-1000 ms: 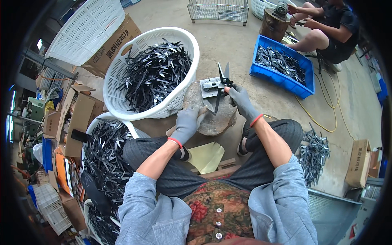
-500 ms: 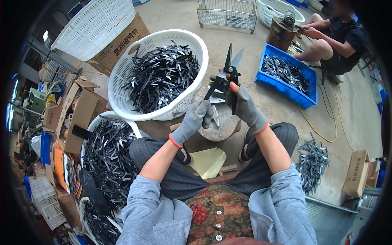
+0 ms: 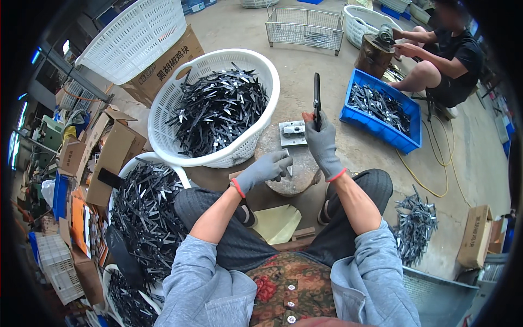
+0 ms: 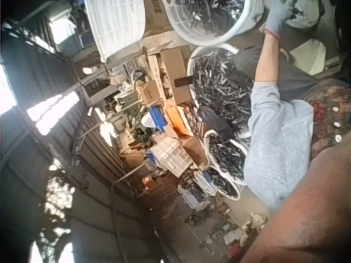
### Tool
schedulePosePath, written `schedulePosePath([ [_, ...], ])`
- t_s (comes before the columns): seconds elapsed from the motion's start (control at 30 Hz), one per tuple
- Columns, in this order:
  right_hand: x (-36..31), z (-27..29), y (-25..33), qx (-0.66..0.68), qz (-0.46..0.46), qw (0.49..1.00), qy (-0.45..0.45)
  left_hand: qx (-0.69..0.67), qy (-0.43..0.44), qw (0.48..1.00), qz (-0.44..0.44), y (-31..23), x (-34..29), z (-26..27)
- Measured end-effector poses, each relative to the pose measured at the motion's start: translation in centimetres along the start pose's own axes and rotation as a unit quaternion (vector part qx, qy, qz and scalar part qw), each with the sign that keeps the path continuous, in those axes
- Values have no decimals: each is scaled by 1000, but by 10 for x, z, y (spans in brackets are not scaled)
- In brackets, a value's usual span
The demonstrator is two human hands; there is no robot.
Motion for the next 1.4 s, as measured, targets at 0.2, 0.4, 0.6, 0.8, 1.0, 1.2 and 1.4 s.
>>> schedulePosePath([
  [0.2, 5, 7, -8, -70, -9, 997, -9, 3, 1, 1000, -17, 1, -2, -2],
  [0.4, 6, 12, -6, -102, -26, 994, 0, 29, 2, 999, -28, 6, -1, -1],
  [0.6, -10, 3, -40, 197, -319, 925, 65, 16, -33, 999, 2, 11, 3, 4],
  [0.8, -47, 2, -87, 456, -462, 726, 230, 2, -63, 998, 0, 9, 7, 18],
  [1.0, 90, 81, -122, 431, -475, 765, -55, 9, -46, 998, -31, -7, 7, 6],
  [1.2, 86, 75, -98, 374, -468, 799, 44, 11, -48, 998, -34, -1, 9, 11],
  [1.4, 45, 11, -39, 422, -438, 773, 178, 37, -107, 993, -39, 11, 4, 44],
])
Point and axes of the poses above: each hand's wrist, its own x-axis towards the middle knuckle, its own z-axis out of the back of the hand, y = z × x, the point moved 6 cm from there along x, towards the middle knuckle, and after that the axes turned 6 degrees about -y, right-handed, at the moved point
